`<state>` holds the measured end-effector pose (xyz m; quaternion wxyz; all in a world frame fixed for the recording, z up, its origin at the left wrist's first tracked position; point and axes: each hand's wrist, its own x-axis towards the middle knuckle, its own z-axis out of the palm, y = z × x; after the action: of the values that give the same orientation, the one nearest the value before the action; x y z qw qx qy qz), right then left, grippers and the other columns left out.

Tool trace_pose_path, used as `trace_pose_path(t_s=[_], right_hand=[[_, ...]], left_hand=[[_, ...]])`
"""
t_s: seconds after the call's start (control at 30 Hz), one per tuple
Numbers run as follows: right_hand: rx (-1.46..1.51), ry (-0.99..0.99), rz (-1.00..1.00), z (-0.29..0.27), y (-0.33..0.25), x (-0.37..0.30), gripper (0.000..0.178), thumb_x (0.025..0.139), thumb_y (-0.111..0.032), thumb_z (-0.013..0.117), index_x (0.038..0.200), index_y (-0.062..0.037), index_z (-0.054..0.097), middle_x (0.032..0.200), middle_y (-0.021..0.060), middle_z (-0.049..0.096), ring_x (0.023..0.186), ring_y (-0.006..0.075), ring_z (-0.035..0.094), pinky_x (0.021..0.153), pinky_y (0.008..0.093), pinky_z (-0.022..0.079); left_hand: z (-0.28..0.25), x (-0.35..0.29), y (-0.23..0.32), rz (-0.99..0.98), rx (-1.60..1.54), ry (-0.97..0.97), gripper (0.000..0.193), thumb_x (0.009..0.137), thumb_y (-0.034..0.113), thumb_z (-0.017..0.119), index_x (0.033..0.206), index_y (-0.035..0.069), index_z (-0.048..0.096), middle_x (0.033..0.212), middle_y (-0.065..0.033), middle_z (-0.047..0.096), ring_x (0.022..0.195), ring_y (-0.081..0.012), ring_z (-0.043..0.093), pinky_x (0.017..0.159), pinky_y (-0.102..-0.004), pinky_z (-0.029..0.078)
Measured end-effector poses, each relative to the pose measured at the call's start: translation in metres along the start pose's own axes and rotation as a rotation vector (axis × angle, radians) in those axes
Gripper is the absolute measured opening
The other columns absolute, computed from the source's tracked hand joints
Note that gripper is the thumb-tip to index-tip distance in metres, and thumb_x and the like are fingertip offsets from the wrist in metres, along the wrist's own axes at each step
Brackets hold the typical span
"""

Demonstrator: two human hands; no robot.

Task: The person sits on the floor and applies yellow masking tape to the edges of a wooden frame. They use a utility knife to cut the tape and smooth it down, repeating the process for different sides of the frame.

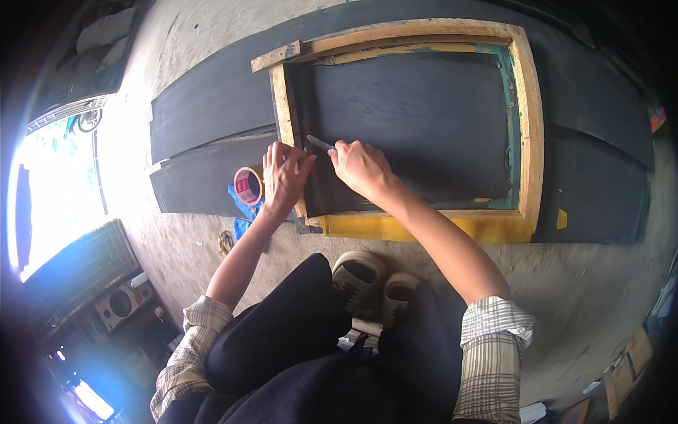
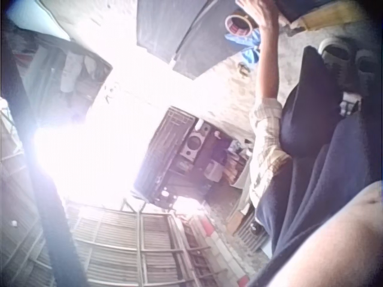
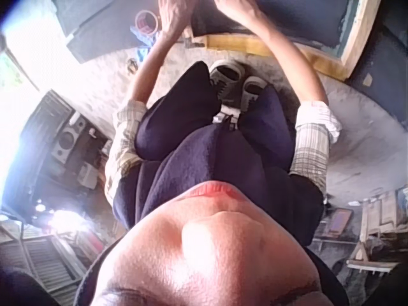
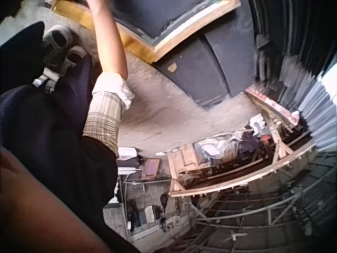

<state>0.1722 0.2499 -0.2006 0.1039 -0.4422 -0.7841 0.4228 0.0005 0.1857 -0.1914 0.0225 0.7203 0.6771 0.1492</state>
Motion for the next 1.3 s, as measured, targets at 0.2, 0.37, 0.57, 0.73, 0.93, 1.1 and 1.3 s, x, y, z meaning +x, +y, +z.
trace_pose_path(t_s=[0.2, 0.37, 0.57, 0.73, 0.93, 1.1, 1.3], right_hand=[[-0.065, -0.096, -0.045, 0.001, 0.002, -0.002, 0.032, 0.091, -0.025, 0.043, 0.080, -0.0005, 0.060, 0.067, 0.0204, 0.062, 0.066, 0.0368, 0.063, 0.060, 0.0441, 0.053], [-0.088, -0.134, -0.047, 0.001, 0.004, -0.002, 0.032, 0.091, -0.026, 0.043, 0.081, -0.0017, 0.061, 0.069, 0.0203, 0.063, 0.068, 0.0368, 0.063, 0.062, 0.0449, 0.053], [-0.080, -0.138, -0.023, -0.001, 0.003, -0.004, 0.032, 0.092, -0.028, 0.044, 0.083, -0.0026, 0.060, 0.069, 0.0198, 0.063, 0.068, 0.0380, 0.063, 0.062, 0.0457, 0.052], [0.141, 0.038, 0.103, 0.000, 0.005, 0.000, 0.029, 0.090, -0.028, 0.049, 0.082, -0.0007, 0.055, 0.064, 0.0220, 0.059, 0.063, 0.0411, 0.059, 0.056, 0.0480, 0.047], [0.439, 0.018, 0.273, 0.002, 0.016, 0.012, 0.033, 0.093, -0.030, 0.048, 0.079, 0.0005, 0.050, 0.055, 0.0046, 0.050, 0.042, 0.0125, 0.051, 0.043, 0.0280, 0.043], [0.492, 0.009, 0.296, 0.000, 0.015, 0.007, 0.034, 0.092, -0.031, 0.047, 0.078, 0.0000, 0.050, 0.051, 0.0074, 0.054, 0.041, 0.0161, 0.055, 0.044, 0.0311, 0.045], [0.471, 0.014, 0.287, 0.002, 0.013, 0.010, 0.034, 0.092, -0.030, 0.046, 0.079, 0.0007, 0.051, 0.050, 0.0090, 0.054, 0.042, 0.0184, 0.056, 0.046, 0.0327, 0.046]], left_hand=[[-0.005, -0.022, -0.003, -0.016, -0.095, -0.011, 0.019, 0.074, 0.017, 0.070, 0.081, 0.006, 0.058, 0.081, -0.0083, 0.047, 0.079, -0.0241, 0.049, 0.074, -0.0379, 0.037], [-0.016, -0.044, 0.003, -0.133, -0.229, -0.023, 0.019, 0.075, 0.012, 0.069, 0.082, 0.004, 0.054, 0.088, -0.0113, 0.049, 0.082, -0.0274, 0.049, 0.075, -0.0381, 0.039], [-0.025, -0.055, -0.001, -0.245, -0.440, 0.008, 0.029, 0.073, 0.007, 0.070, 0.091, 0.001, 0.048, 0.099, -0.0127, 0.053, 0.087, -0.0299, 0.052, 0.079, -0.0359, 0.043], [-0.017, -0.039, 0.001, -0.221, -0.085, 0.049, 0.060, 0.059, 0.017, 0.080, 0.102, -0.001, 0.042, 0.112, -0.0169, 0.043, 0.104, -0.0344, 0.040, 0.090, -0.0425, 0.035], [0.022, -0.024, -0.003, -0.585, -0.415, -0.002, 0.069, 0.061, 0.003, 0.074, 0.113, -0.004, 0.030, 0.111, -0.0230, 0.039, 0.106, -0.0402, 0.042, 0.091, -0.0430, 0.037], [0.028, -0.025, 0.006, -0.670, -0.468, 0.089, 0.068, 0.061, -0.001, 0.073, 0.113, -0.004, 0.029, 0.108, -0.0238, 0.042, 0.104, -0.0410, 0.045, 0.088, -0.0427, 0.039], [0.030, -0.032, 0.006, -0.633, -0.500, 0.121, 0.065, 0.064, 0.004, 0.072, 0.113, -0.005, 0.030, 0.107, -0.0223, 0.041, 0.102, -0.0394, 0.044, 0.088, -0.0428, 0.036]])
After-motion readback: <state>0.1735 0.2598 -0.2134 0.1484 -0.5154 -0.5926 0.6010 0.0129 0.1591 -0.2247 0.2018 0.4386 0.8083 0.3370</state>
